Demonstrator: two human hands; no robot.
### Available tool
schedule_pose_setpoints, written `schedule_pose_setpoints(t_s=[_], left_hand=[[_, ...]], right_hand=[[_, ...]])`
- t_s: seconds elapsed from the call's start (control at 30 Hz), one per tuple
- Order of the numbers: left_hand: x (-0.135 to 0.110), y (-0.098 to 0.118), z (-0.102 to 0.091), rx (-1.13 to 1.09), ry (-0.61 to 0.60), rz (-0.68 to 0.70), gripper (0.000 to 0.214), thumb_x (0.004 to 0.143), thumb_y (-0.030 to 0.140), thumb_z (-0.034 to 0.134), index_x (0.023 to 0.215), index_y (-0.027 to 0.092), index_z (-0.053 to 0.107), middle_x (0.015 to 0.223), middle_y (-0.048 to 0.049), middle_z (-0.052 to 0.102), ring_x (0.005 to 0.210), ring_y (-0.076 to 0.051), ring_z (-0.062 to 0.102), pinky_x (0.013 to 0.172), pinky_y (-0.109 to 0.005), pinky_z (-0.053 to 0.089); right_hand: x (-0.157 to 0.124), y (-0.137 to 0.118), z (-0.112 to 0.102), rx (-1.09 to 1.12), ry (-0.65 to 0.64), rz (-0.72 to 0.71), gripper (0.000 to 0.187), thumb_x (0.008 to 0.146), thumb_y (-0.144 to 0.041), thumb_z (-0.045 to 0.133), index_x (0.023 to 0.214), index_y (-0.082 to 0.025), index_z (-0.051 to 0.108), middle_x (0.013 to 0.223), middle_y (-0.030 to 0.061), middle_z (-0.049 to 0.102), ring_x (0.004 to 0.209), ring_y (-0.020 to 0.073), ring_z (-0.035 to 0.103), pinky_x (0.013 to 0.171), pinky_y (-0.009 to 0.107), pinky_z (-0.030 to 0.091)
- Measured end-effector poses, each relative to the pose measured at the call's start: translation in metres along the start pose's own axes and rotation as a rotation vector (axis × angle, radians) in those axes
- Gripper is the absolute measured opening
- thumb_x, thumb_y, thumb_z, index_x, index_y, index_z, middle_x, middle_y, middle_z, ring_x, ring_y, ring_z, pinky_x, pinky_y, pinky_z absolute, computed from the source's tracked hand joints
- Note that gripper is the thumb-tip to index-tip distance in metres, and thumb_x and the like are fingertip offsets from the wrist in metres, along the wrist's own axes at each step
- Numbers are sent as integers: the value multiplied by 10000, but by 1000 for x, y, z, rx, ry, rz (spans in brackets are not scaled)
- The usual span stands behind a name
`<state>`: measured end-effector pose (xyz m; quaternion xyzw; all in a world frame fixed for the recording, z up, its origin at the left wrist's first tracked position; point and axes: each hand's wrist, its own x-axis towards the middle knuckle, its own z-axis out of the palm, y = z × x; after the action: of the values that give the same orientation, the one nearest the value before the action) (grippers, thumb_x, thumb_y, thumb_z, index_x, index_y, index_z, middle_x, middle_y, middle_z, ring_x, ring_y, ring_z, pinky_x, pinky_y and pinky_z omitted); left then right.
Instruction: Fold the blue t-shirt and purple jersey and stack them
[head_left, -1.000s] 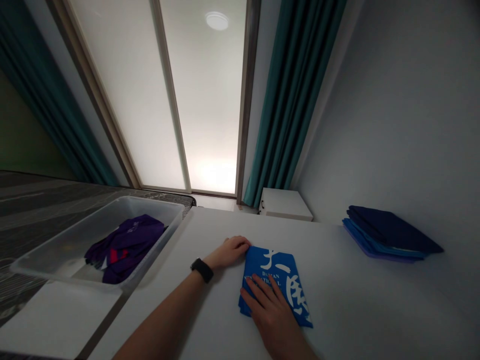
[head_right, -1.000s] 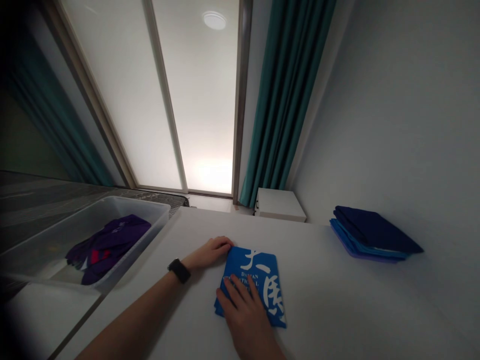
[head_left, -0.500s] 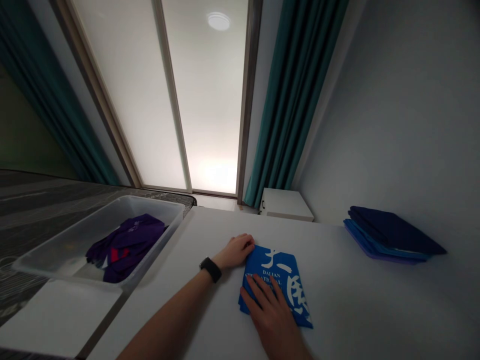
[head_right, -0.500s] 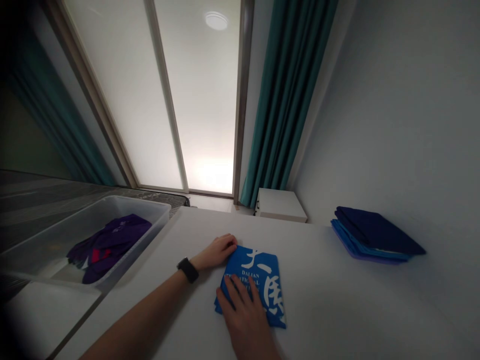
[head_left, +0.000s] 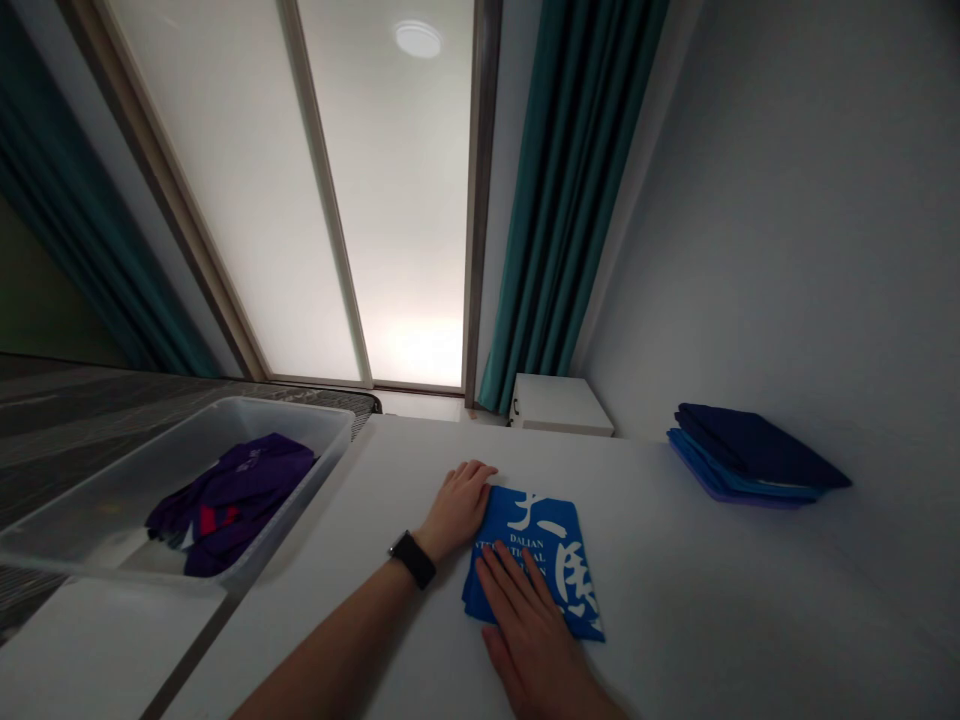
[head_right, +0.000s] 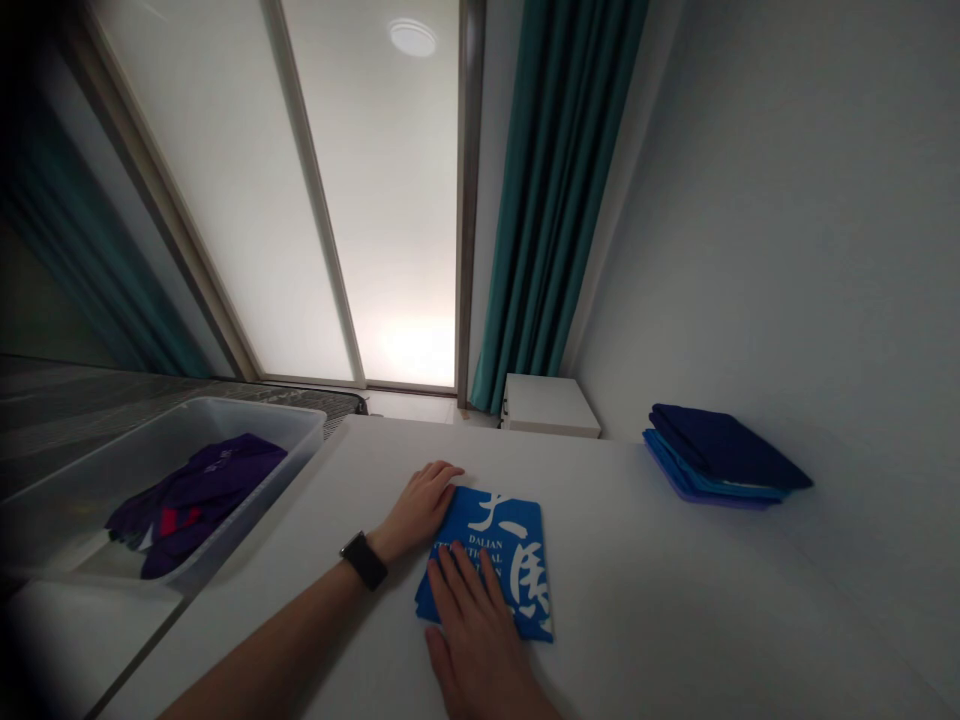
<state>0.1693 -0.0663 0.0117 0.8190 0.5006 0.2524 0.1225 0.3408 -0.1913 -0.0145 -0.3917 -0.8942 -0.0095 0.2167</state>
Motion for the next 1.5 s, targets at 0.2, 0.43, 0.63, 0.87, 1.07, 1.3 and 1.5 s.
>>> schedule_pose_setpoints(t_s=[0.2,0.43,0.63,0.87,1.07,1.3,1.5], left_hand=[[-30,44,-14,60,-141,233,458,973,343,438,1418,236,420,1472,-80,450,1369,-257,375,1136,-430,307],[-40,43,1,130,-250,179,679,916,581,479,1488,238,351,1576,-110,288,1464,-318,198,1189,-517,173],[-39,35,0,124,-299,163,847,825,713,525,1507,257,316,1600,-137,196,1464,-369,155,1162,-580,174],[-40,34,1,90,-313,156,882,820,764,473,1523,268,277,1606,-135,167,1466,-374,137,1159,-595,154],[-41,33,3,77,-287,149,881,811,736,526,1519,270,286,1604,-134,179,1464,-374,150,1159,-600,148],[-43,34,3,84,-272,159,866,825,740,497,1523,280,272,1603,-122,194,1466,-367,153,1166,-604,123],[-43,33,3,83,-268,161,858,825,728,512,1523,290,270,1603,-114,195,1461,-368,173,1164,-609,126]], right_hand=[[-7,51,-15,25,197,271,489,994,-210,322,1478,-244,376,1459,52,489,1364,199,419,1147,457,341],[-12,66,17,-205,43,279,499,991,-284,353,1484,-205,364,1549,89,344,1443,279,256,1116,534,337],[-18,74,24,-118,70,412,526,988,-348,343,1474,-148,374,1536,131,361,1424,277,304,1114,498,340],[-3,114,-5,95,62,821,555,913,-359,401,1426,-152,435,1154,139,662,1138,318,572,987,523,414],[33,132,-23,434,-105,990,464,887,-401,487,1277,-165,574,1055,113,711,1024,263,644,902,373,463],[44,138,-25,491,-165,940,262,878,-403,530,936,-186,663,903,74,727,877,227,667,763,304,476],[54,137,-28,477,-176,901,108,860,-287,526,894,-202,585,852,42,680,830,199,636,748,295,453]])
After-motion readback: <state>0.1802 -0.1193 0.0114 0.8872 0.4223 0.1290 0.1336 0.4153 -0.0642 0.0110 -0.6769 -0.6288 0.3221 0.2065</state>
